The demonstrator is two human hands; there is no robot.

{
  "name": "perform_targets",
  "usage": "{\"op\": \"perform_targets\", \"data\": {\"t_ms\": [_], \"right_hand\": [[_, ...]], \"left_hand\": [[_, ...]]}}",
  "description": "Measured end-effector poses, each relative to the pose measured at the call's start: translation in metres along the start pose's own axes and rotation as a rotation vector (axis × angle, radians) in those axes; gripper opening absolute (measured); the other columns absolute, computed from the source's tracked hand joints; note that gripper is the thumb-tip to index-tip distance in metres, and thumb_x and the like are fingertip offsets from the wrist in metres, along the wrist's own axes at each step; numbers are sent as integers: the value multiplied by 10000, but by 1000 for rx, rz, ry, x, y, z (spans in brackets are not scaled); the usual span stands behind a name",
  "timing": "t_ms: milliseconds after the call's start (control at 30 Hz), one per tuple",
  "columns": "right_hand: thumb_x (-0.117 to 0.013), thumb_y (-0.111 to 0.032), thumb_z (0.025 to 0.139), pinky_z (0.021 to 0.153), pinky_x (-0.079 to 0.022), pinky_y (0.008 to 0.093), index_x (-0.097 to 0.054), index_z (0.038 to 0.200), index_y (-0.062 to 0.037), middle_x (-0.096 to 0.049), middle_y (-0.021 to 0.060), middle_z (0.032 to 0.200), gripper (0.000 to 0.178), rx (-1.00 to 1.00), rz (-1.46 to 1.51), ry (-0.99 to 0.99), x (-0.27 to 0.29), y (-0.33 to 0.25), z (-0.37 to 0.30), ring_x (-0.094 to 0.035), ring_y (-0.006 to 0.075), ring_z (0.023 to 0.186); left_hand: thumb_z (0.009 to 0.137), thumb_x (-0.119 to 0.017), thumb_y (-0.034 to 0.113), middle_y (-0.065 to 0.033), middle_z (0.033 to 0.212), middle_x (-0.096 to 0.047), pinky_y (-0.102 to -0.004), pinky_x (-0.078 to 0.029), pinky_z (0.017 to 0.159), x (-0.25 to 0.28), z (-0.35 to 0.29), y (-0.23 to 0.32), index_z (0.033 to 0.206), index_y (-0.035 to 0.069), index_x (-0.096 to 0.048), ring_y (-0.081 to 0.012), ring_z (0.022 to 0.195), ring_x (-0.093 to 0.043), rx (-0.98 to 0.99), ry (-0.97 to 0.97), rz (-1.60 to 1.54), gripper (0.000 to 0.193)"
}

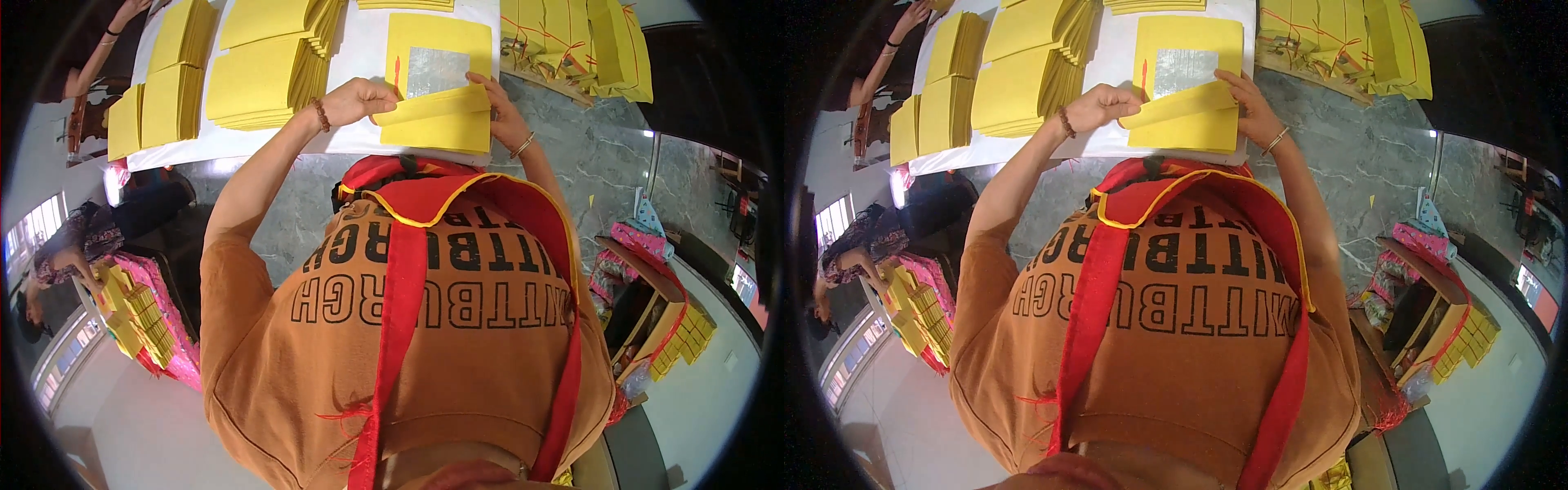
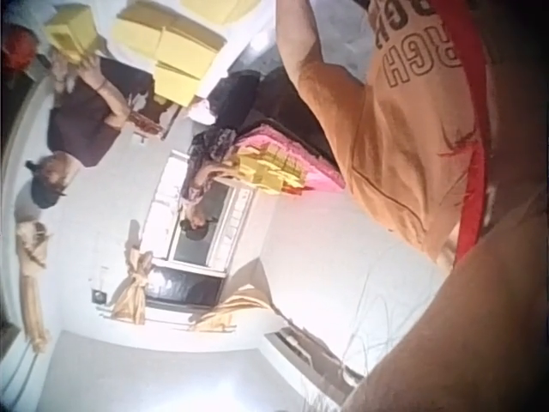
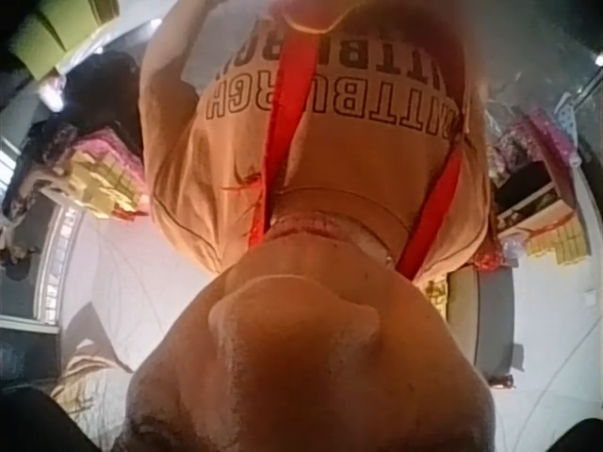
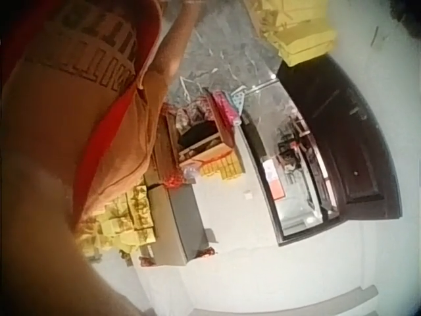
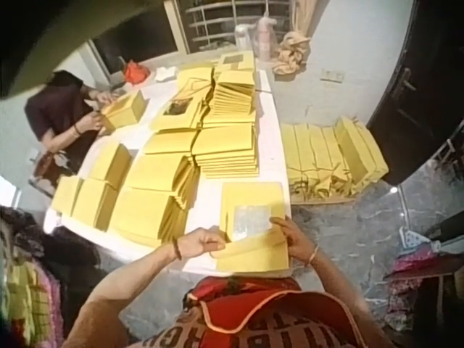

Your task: Folding stacks of yellow joss paper on a work table.

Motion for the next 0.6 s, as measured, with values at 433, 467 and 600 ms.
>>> {"op": "perform_targets", "data": {"t_ms": [433,467,600], "right_hand": [[-665,-129,701,1078,-198,396,-561,1174,-124,-409,51,1358,484,-10,-6,-4,-2,5,1,-274,297,1302],[-661,-115,703,1080,-195,395,-575,1155,-130,-414,50,1354,460,-27,21,13,-1,5,1,-284,297,1295],[-652,-81,708,1075,-204,391,-604,1108,-147,-425,56,1343,407,43,46,-7,-1,2,1,-306,293,1279]], "left_hand": [[914,-505,217,-15,821,-604,-263,-502,665,-2,-2,0,995,19,-633,-86,760,-549,-3,-10,-53,249],[905,-521,218,-20,837,-612,-260,-497,672,-2,-4,0,1004,20,-634,-89,769,-556,16,-8,-46,249],[872,-578,223,-34,864,-631,-252,-477,701,2,-8,9,1056,39,-620,-102,791,-573,24,-33,-12,264]]}}
Point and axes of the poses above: each hand's wrist, its own z-axis towards the middle knuckle, its own x-axis out of the back of the hand, y = z × x, the point moved 8 cm from there along z, towards the middle knuckle
